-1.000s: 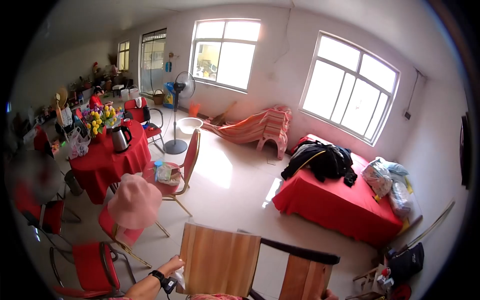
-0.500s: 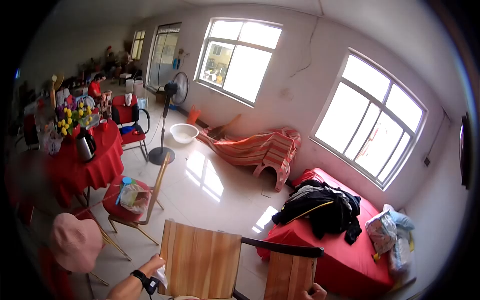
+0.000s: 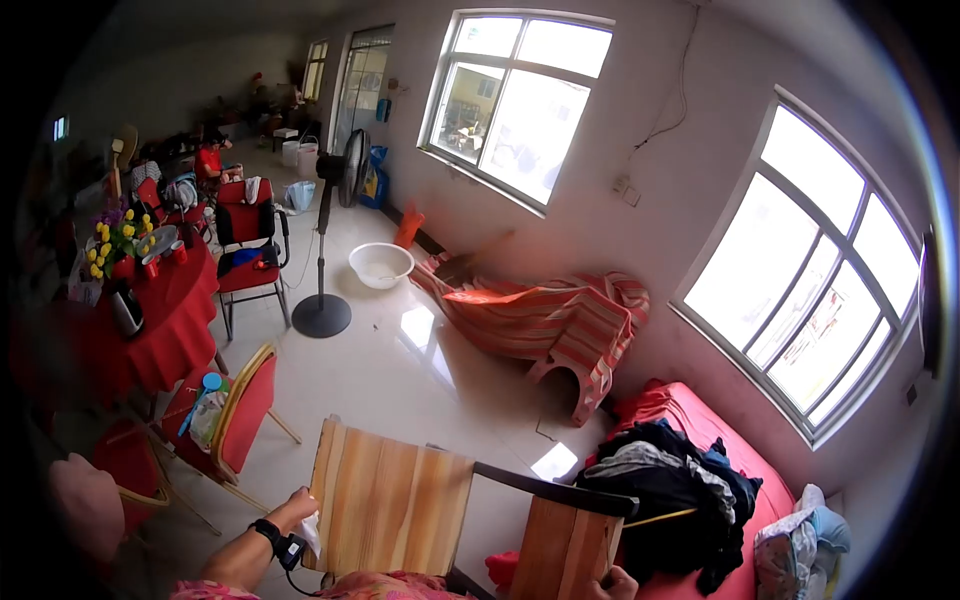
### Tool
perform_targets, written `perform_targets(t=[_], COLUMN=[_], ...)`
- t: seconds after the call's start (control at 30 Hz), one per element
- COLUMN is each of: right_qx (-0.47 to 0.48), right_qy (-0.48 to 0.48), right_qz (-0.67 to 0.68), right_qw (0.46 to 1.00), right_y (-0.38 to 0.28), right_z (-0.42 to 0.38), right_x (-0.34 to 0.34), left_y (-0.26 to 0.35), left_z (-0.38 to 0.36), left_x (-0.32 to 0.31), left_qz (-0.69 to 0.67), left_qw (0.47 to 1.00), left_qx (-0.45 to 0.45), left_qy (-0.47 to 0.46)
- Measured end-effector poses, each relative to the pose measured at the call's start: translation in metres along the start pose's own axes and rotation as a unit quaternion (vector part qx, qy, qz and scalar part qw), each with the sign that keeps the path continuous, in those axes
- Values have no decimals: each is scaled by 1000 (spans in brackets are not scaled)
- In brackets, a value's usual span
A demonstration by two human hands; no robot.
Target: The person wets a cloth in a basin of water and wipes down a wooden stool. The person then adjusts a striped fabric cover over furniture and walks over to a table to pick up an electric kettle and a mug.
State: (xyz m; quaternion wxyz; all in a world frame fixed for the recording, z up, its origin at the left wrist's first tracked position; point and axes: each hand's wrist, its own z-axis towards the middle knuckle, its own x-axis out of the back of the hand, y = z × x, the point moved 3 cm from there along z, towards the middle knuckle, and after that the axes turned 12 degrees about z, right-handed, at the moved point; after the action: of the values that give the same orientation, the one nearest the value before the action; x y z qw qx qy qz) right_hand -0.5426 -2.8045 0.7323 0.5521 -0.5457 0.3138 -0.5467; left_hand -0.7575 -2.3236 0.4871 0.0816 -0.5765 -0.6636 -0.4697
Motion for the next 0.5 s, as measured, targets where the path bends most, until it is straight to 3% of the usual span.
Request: perform_targets(t=[0.1, 0.13, 0.2, 0.33, 0.4, 0.47, 0.5], right_qx=[21, 71, 36, 100, 178, 123, 145], right_qy=[-11, -25, -23, -64, -94, -84, -93], right_qz=[4, -41, -83, -115, -126, -119, -109], right_qw=[1000, 996, 996, 986, 971, 982, 979], right_y=[-5, 0, -7, 1, 6, 28, 30], right_z=[98, 128, 184, 279, 321, 369, 398], right_x=[-4, -1, -12, -47, -78, -105, -120], left_y=[53, 64, 100, 143, 144, 144, 145], left_z=[32, 38, 51, 82, 133, 199, 237], left_x=[2, 1, 11, 5, -4, -3, -2], left_qz=[-34, -28, -40, -129, -160, -191, -146], left_qw=[999, 999, 998, 988, 982, 976, 982], left_qx=[-8, 1, 4, 79, 73, 66, 68], left_qy=[25, 22, 46, 40, 60, 81, 103])
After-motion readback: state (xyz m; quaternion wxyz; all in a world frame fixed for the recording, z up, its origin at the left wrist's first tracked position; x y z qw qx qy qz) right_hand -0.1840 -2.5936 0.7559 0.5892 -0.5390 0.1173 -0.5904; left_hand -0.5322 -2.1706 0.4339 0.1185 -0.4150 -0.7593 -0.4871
